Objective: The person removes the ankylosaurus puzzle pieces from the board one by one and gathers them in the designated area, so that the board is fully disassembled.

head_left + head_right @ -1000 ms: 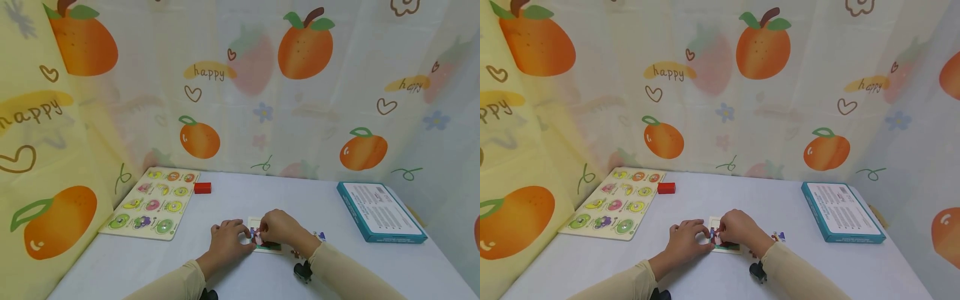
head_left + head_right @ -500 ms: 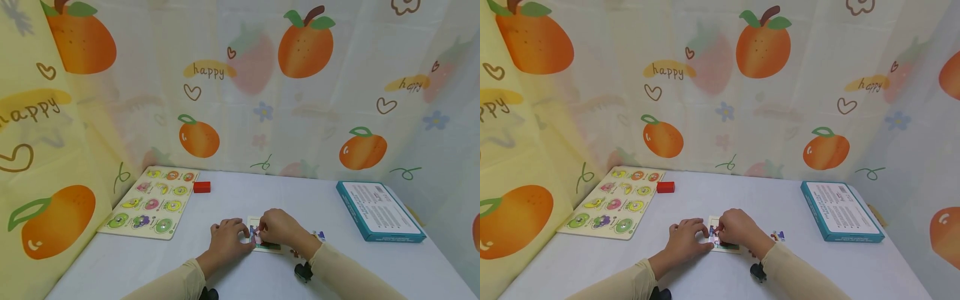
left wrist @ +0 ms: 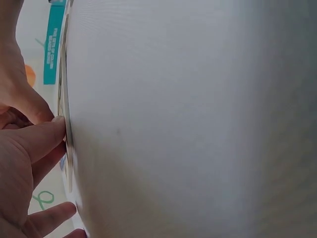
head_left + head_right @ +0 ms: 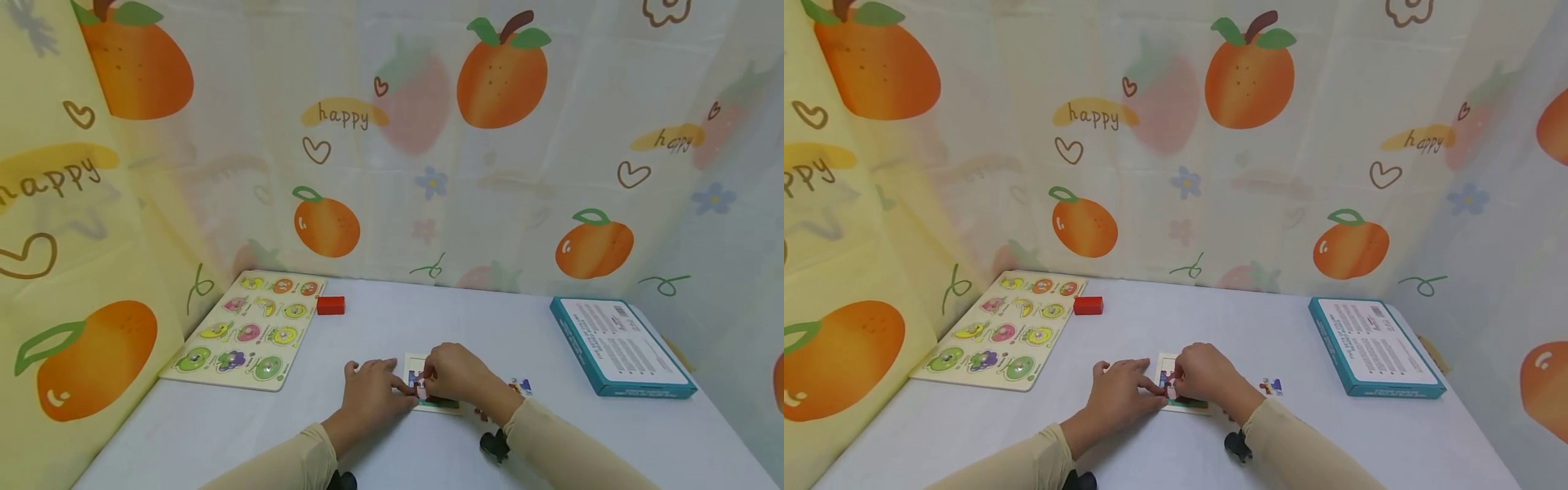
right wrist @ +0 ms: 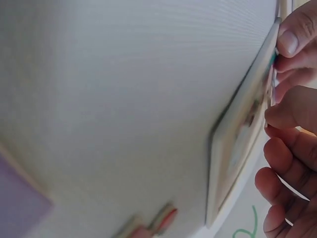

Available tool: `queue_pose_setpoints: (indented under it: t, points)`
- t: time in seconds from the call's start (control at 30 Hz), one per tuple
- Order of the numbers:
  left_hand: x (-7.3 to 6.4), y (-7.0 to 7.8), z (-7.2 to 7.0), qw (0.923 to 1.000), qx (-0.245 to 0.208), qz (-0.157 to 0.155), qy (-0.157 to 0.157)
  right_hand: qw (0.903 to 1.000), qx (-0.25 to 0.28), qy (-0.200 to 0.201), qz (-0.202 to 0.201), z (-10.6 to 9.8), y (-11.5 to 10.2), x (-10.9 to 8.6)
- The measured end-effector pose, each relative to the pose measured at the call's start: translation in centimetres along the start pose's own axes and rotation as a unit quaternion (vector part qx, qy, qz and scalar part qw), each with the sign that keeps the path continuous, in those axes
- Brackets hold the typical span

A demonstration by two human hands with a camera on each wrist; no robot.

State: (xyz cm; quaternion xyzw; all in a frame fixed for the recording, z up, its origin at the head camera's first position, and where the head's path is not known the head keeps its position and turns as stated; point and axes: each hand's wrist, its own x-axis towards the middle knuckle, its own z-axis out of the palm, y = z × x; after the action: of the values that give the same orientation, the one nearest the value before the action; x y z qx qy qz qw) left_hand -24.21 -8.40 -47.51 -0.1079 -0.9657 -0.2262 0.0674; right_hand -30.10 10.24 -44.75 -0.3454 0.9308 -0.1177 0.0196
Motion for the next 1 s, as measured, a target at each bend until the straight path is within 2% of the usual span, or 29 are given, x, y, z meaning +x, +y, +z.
queue_pose_setpoints:
  t: [0.23, 0.4, 0.53, 0.67, 0.83, 0.9, 1.0]
  points:
    - [0.0, 0.1, -0.2, 0.9999, 0.004, -0.007, -0.014, 0.9999, -0.003, 0.005, 0.008, -1.1, -0.1, -0.4]
    - [0.0, 0.0, -0.2, 0.9998, 0.016, 0.003, -0.009, 0.9991, 0.009, 0.008, 0.040, -2.4, 1.1, -2.2]
    - [-0.1, -0.1, -0.1, 0.9998, 0.019, 0.003, -0.010, 0.9945, 0.033, 0.000, 0.099, -3.2, 2.8, -5.1]
    - [-0.1, -0.2, 0.0, 0.9997, 0.016, -0.001, -0.017, 0.9884, 0.058, -0.012, 0.140, -3.4, 5.0, -9.1]
    - [-0.1, -0.1, 0.1, 0.9999, 0.012, -0.003, -0.010, 0.9839, 0.090, -0.018, 0.153, -4.0, 7.9, -14.1]
    - [0.0, -0.1, 0.1, 0.9999, 0.011, -0.002, -0.008, 0.9827, 0.111, -0.025, 0.146, -4.3, 8.9, -15.8]
    - [0.0, 0.0, 0.1, 0.9999, 0.011, -0.002, -0.011, 0.9773, 0.160, -0.056, 0.128, -4.3, 9.8, -17.8]
